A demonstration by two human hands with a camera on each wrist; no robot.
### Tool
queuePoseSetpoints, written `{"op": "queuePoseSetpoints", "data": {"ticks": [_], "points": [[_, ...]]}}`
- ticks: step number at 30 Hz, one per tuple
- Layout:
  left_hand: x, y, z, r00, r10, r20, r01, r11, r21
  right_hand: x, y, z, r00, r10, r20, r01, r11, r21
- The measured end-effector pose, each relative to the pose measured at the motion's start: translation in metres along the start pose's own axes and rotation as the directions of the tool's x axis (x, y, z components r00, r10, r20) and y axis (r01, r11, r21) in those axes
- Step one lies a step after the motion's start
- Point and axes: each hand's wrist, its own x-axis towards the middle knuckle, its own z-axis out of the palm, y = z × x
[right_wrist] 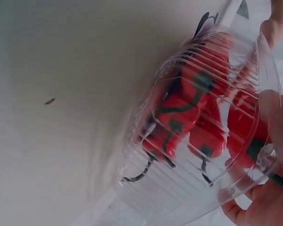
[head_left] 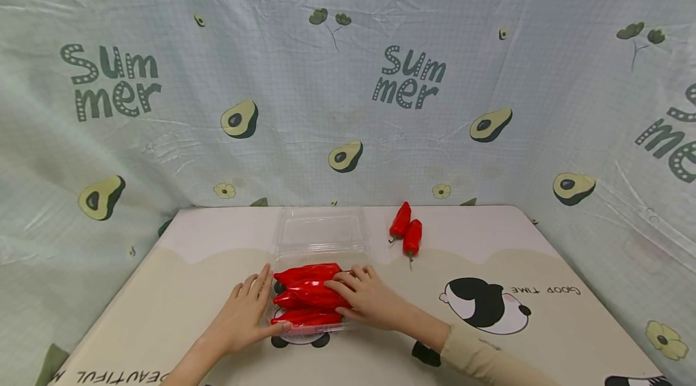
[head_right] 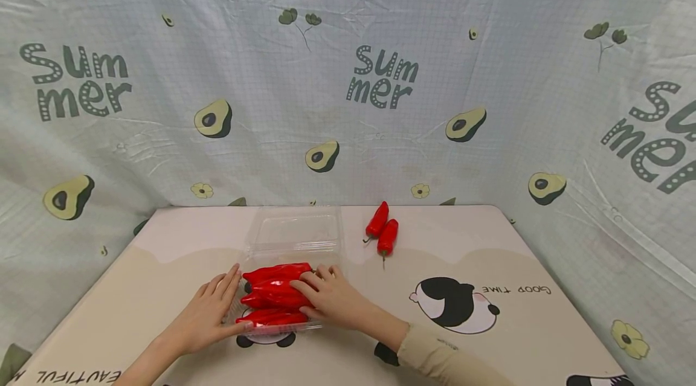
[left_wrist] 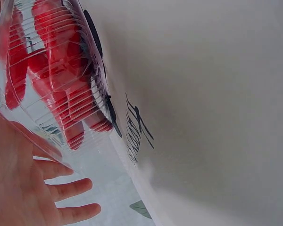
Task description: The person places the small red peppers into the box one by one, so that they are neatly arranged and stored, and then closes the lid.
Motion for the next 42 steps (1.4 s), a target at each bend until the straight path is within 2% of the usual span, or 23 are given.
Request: {"op": "queuePoseSetpoints", "data": {"ticks": [11, 18, 25, 42], "points": [[-0.001, 0.000, 0.001, 1.000, -0.008, 0.003, 0.008, 1.000, -0.005, 0.013, -0.005, 0.003, 0.998, -0.003, 0.057, 0.002, 1.000, 0.017], [0.000, 0.000, 0.002, 1.000, 0.001, -0.001, -0.001, 1.000, 0.011, 0.019, -0.007, 0.006, 0.998, -0.023, 0.058, 0.022, 0.999, 0.028], [-0.001, 0.000, 0.001, 1.000, -0.005, 0.013, 0.005, 1.000, -0.005, 0.024, -0.009, 0.007, 0.995, -0.017, 0.103, 0.015, 1.000, 0.021], [0.000, 0.002, -0.001, 1.000, -0.019, 0.013, 0.019, 0.999, -0.030, 0.027, -0.009, 0.006, 0.986, -0.032, 0.164, 0.022, 0.998, 0.063]]}}
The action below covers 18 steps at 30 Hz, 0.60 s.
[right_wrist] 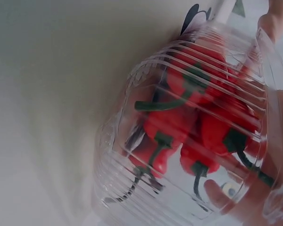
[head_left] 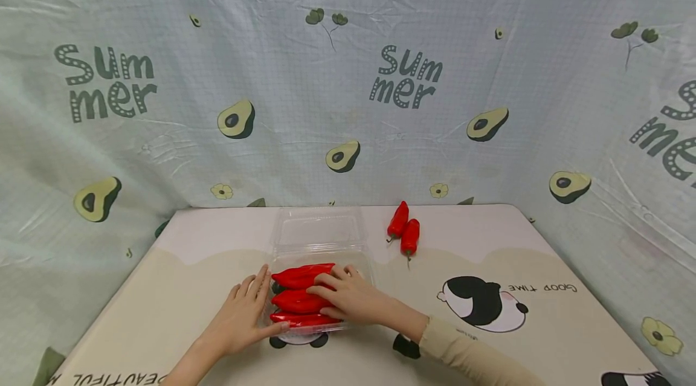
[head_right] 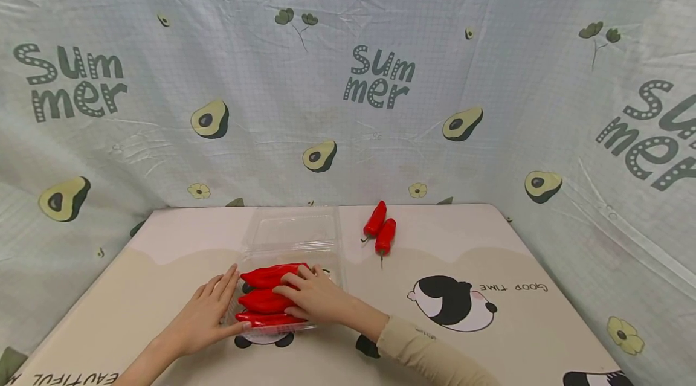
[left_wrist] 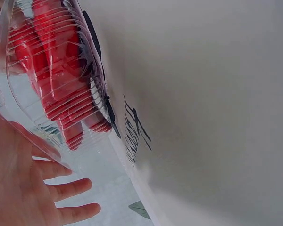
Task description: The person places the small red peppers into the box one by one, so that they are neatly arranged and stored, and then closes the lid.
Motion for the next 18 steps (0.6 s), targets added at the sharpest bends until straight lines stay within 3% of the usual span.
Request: {"op": "queuePoseSetpoints", "data": {"ticks": [18], "points": [[0.000, -0.002, 0.003, 1.000, -0.006, 0.003, 0.006, 1.000, -0.010, -0.018, 0.012, -0.002, 0.999, -0.011, -0.036, 0.014, 0.997, 0.079]]}}
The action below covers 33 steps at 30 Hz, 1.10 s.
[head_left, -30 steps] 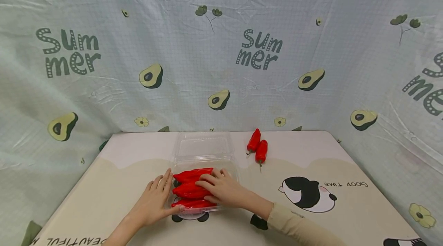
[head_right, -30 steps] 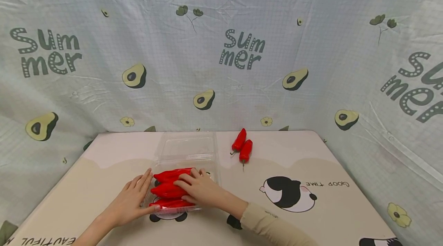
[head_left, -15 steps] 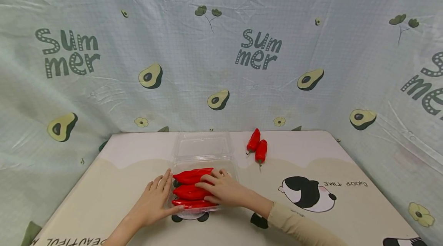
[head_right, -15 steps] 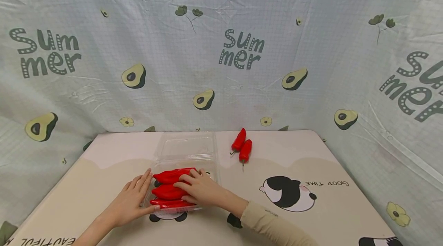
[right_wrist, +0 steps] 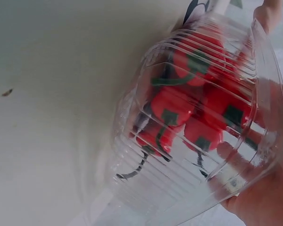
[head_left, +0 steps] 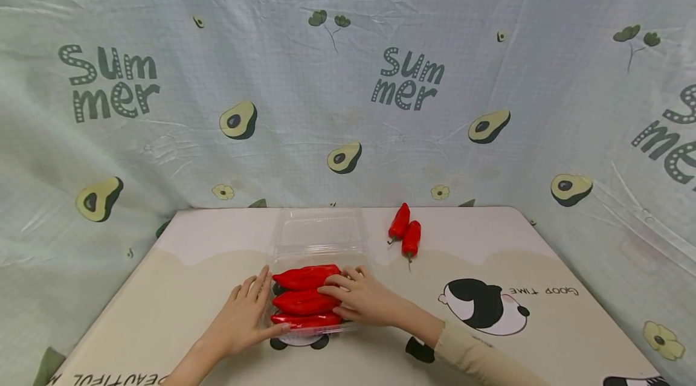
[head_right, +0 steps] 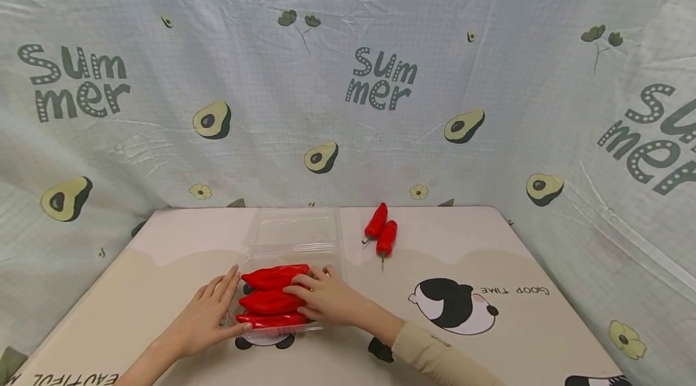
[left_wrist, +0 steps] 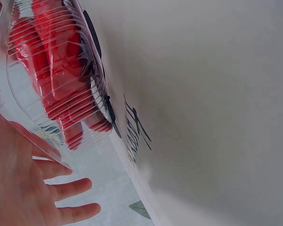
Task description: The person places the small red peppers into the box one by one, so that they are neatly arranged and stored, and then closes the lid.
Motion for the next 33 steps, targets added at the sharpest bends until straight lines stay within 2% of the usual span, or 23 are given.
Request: {"op": "queuePoseSetpoints", "data": {"ticks": [15, 27, 30, 33], "points": [[0.0013, 0.0006, -0.0003, 1.000, -0.003, 0.002, 0.003, 1.000, 0.018, -0.0006, 0.0003, 0.0003, 1.000, -0.014, -0.011, 0.013, 0.998, -0.059], [0.0011, 0.0025, -0.0010, 1.000, 0.006, -0.006, -0.006, 1.000, 0.017, 0.0011, -0.0014, 0.0027, 1.000, -0.012, -0.015, 0.012, 0.999, -0.041], [0.0008, 0.0022, -0.0008, 1.000, 0.009, -0.017, -0.009, 1.000, 0.025, -0.0009, 0.0009, 0.0023, 1.000, -0.006, -0.030, 0.005, 0.999, -0.032], [0.0002, 0.0016, 0.0000, 1.000, 0.013, -0.025, -0.012, 0.999, 0.029, -0.0049, 0.0059, 0.0023, 0.997, 0.003, -0.081, -0.004, 1.000, -0.015]]}}
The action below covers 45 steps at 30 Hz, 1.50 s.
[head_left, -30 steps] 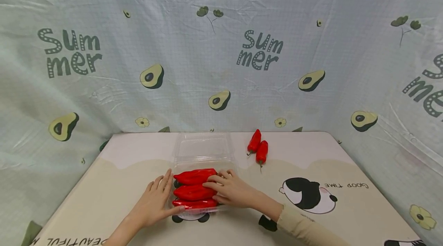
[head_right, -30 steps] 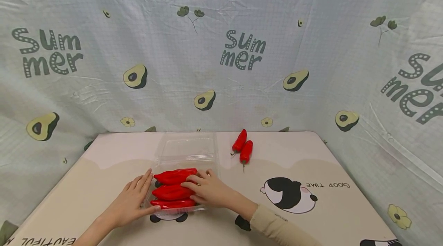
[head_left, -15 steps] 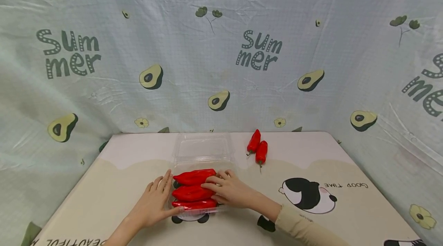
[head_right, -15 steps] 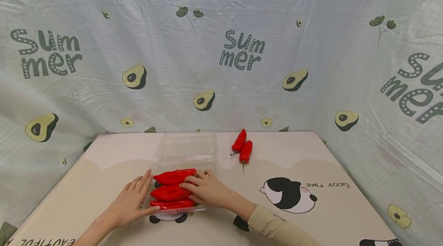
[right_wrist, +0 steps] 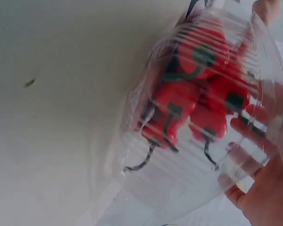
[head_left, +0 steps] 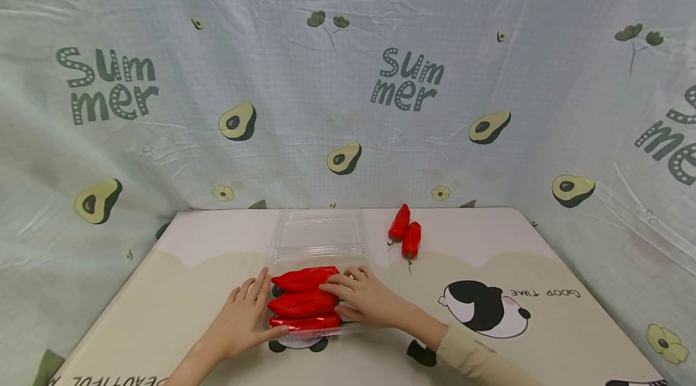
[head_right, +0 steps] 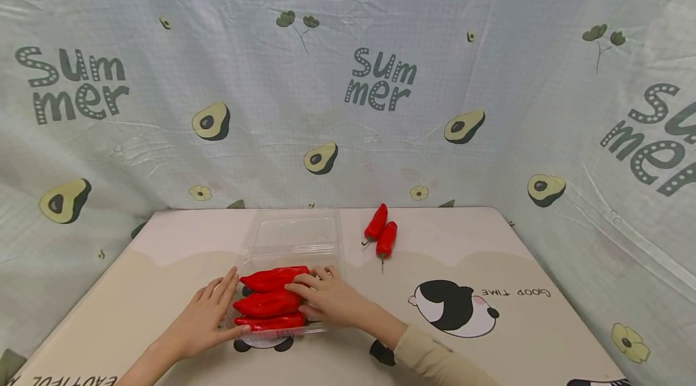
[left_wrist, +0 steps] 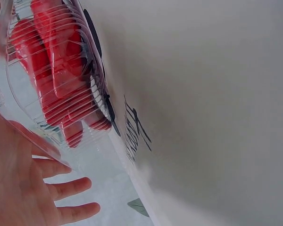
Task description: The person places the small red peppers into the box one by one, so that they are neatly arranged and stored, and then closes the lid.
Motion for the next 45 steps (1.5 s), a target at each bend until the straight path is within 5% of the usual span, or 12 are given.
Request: {"op": "queuePoseSetpoints", "data": {"ticks": [11, 19, 36, 45], "points": [[0.001, -0.001, 0.002, 1.000, -0.007, 0.013, 0.008, 1.000, -0.007, -0.024, 0.027, -0.005, 0.980, 0.128, -0.154, -0.108, 0.985, 0.132], [0.000, -0.002, 0.003, 0.999, -0.027, 0.021, 0.027, 1.000, -0.012, -0.039, 0.053, -0.003, 0.930, 0.273, -0.246, -0.253, 0.961, 0.110], [0.000, -0.001, 0.002, 1.000, -0.009, 0.013, 0.009, 1.000, -0.008, -0.045, 0.101, 0.017, 0.797, 0.559, -0.231, -0.577, 0.817, -0.013], [0.000, -0.001, 0.002, 1.000, -0.014, 0.022, 0.014, 1.000, 0.000, -0.041, 0.123, 0.026, 0.717, 0.690, -0.097, -0.695, 0.719, -0.029]]}}
